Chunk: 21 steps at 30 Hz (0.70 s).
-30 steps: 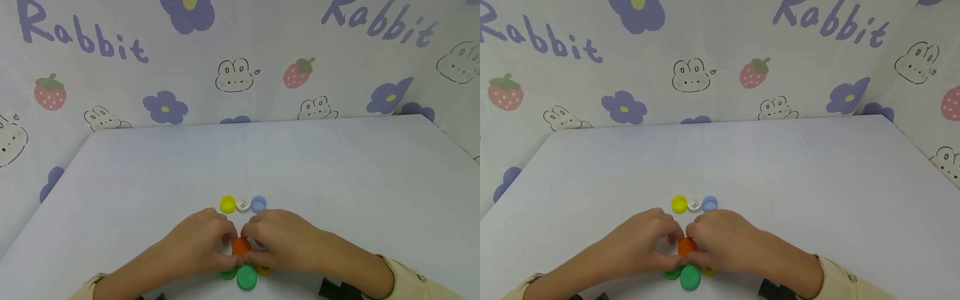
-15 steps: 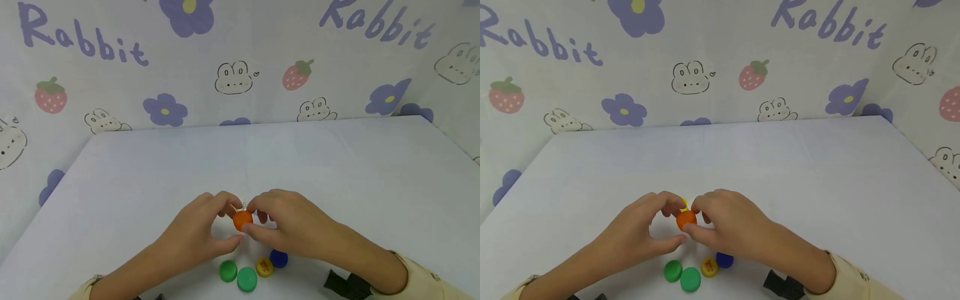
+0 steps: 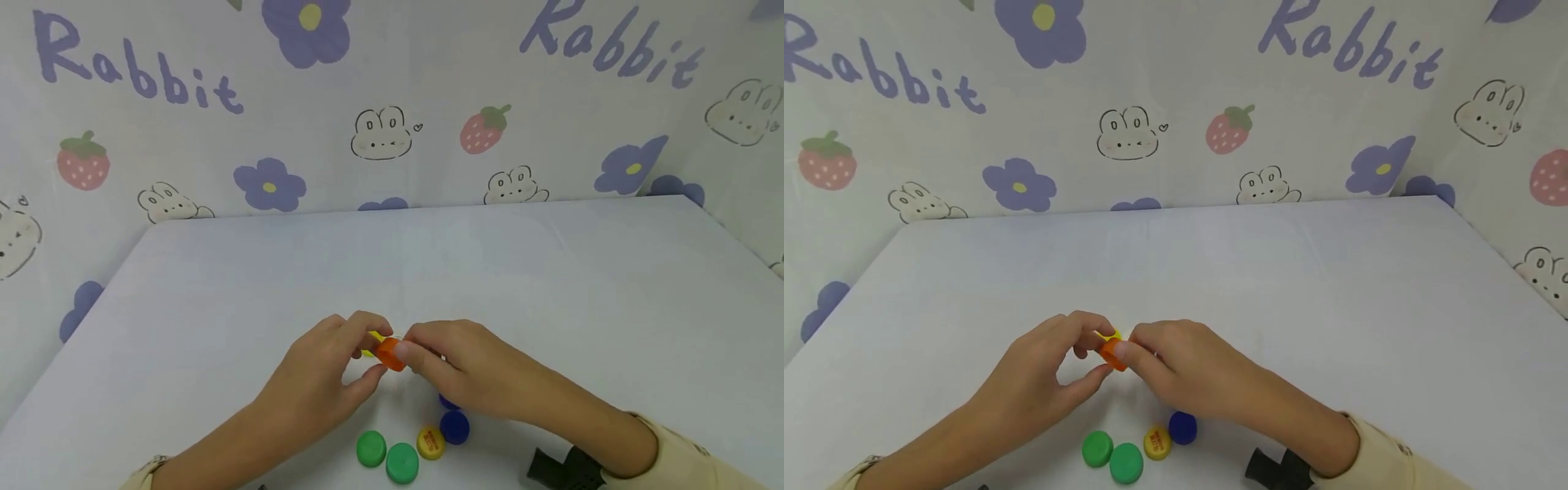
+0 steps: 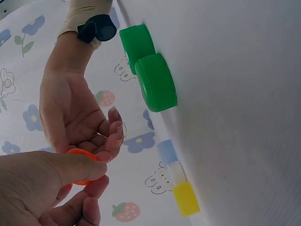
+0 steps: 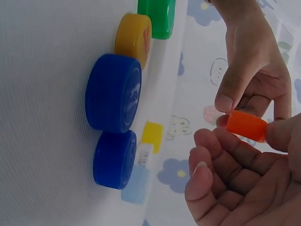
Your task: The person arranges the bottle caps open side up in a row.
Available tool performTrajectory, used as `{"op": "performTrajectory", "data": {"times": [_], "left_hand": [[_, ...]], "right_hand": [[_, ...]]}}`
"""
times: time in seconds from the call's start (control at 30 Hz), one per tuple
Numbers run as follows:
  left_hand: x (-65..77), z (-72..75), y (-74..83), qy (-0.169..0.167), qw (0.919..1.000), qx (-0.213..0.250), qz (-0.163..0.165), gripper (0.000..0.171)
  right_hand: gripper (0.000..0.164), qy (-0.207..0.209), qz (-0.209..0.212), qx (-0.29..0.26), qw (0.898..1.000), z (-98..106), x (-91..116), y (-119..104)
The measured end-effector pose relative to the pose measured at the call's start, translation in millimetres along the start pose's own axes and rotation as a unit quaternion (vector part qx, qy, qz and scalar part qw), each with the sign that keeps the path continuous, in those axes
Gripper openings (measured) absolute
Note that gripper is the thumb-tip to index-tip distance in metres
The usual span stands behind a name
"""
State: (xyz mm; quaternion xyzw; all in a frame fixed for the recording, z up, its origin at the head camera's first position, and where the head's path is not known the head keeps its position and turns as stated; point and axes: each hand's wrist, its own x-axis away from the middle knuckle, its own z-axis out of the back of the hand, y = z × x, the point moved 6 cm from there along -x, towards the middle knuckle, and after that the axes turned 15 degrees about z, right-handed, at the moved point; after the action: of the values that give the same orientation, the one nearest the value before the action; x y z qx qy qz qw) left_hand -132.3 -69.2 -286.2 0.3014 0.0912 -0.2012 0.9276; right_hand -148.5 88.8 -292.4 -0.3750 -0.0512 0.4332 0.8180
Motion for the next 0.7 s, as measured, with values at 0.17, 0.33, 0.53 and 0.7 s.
{"op": "performTrajectory", "data": {"times": [0.17, 0.33, 0.53, 0.7], "left_hand": [[1.3, -4.3, -0.5, -0.01, 0.9998, 0.013, -0.004, 0.044], [2.1, -6.0, -1.4, -0.023, 0.9996, 0.017, -0.007, 0.041], [1.1, -9.0, -5.0, -0.045, 0.9988, 0.016, -0.011, 0.036], [-1.3, -11.5, -9.9, -0.054, 0.9985, 0.002, -0.003, 0.034]], "right_hand": [[0.041, -0.024, -0.032, -0.09, 0.995, -5.1, 2.9, 7.8], [0.04, -0.033, -0.028, -0.137, 0.99, -6.3, 2.2, 12.3], [0.027, -0.015, -0.025, -0.092, 0.995, -5.6, 1.4, 15.8], [0.014, 0.0, 0.012, -0.026, 1.0, -3.0, -0.4, 12.8]]}}
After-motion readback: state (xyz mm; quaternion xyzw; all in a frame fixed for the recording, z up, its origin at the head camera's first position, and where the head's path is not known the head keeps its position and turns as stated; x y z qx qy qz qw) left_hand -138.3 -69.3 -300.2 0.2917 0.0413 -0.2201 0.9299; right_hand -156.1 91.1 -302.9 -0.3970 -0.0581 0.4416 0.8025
